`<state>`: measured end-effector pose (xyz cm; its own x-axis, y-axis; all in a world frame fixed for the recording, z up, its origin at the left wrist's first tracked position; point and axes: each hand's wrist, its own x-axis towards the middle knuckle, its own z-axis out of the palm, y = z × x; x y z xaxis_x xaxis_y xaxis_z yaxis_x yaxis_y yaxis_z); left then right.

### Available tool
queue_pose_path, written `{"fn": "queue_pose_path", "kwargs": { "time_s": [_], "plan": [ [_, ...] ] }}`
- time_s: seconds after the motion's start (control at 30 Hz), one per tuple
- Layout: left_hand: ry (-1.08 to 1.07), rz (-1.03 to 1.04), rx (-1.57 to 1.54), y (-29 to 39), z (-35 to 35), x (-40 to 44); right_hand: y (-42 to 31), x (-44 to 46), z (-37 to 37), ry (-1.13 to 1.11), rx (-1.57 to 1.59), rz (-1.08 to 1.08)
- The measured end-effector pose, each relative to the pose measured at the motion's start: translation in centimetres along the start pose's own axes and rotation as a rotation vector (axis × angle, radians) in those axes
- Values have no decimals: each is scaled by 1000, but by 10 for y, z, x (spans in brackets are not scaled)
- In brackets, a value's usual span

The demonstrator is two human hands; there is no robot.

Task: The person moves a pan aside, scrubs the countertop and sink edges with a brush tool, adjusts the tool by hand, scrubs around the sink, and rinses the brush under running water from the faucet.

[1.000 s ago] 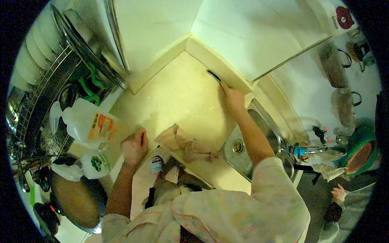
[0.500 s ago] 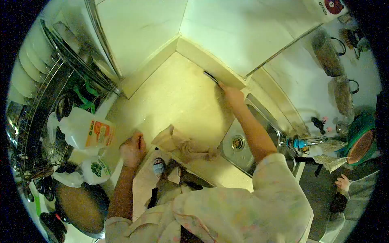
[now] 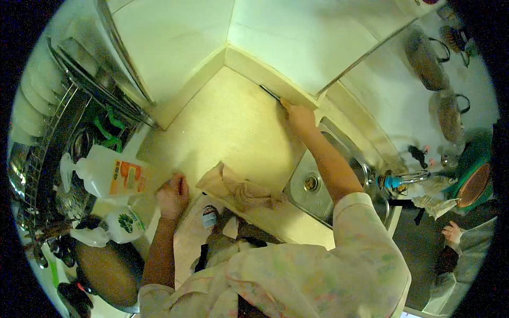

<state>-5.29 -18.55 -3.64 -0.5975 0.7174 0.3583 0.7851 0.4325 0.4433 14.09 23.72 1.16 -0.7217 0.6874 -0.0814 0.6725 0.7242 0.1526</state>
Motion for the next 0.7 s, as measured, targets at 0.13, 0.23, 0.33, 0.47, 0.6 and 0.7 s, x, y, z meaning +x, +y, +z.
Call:
{"fn": "queue_pose_path", "kwargs": {
  "time_s": [0.13, 0.23, 0.33, 0.47, 0.6, 0.7],
  "plan": [
    [-41, 0, 37, -5, 2, -3, 22, -37, -3, 17, 38, 23],
    [-28, 26, 41, -12, 10, -3, 91, -106, 27, 111, 155, 9],
    [-49, 16, -1, 1, 5, 3, 104, -116, 25, 105, 66, -21],
    [-24, 46, 38, -5, 13, 0, 55, -58, 11, -9, -83, -33],
    [-12, 43, 48, 3, 3, 3, 67, -57, 30, 82, 17, -50],
    [-16, 59, 28, 3, 2, 5, 95, -97, 36, -30, 42, 12]
  ]
}}
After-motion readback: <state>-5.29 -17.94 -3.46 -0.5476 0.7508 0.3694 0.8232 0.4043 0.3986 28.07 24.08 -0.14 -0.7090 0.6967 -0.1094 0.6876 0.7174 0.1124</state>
